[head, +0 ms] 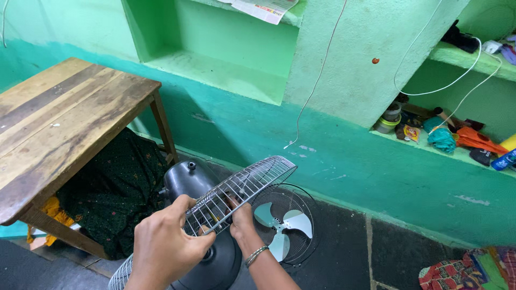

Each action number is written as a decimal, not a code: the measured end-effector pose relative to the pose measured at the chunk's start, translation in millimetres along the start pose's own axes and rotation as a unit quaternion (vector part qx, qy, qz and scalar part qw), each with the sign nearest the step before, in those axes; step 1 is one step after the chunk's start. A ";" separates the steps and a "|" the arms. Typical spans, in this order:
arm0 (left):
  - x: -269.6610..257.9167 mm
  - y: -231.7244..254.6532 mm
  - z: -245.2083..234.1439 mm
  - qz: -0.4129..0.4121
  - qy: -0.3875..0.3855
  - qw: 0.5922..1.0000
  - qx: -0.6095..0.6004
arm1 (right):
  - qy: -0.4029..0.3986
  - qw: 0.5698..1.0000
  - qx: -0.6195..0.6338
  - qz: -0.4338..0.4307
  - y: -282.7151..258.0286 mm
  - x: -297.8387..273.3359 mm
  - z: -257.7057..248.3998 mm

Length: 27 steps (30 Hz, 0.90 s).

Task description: The person uses a screwdriver to remove the front grill, fan blades, and rear grill of a standing electric fan. The components are placed on the floor as they are removed.

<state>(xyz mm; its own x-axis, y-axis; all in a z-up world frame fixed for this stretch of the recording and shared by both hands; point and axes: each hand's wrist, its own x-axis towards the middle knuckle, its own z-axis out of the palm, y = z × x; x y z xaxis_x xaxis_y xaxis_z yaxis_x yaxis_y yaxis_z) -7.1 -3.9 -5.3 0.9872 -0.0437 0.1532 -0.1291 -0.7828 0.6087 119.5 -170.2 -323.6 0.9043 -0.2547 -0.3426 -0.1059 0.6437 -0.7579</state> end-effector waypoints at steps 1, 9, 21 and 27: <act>0.5 -0.5 0.2 -0.002 -0.003 1.000 0.002 | -0.003 1.000 -0.003 -0.009 -1.4 -0.4 0.0; -1.5 2.8 -1.0 -0.014 -0.008 1.000 -0.001 | -0.037 0.989 -0.145 0.008 -6.9 -22.1 -17.5; -3.7 1.2 4.4 -0.005 0.008 1.000 0.015 | -0.057 0.963 -0.255 -0.072 -42.2 -74.7 -34.1; -6.0 -0.6 5.2 0.014 0.036 0.999 0.015 | -0.063 0.969 -0.233 -0.046 -40.8 -72.8 -41.5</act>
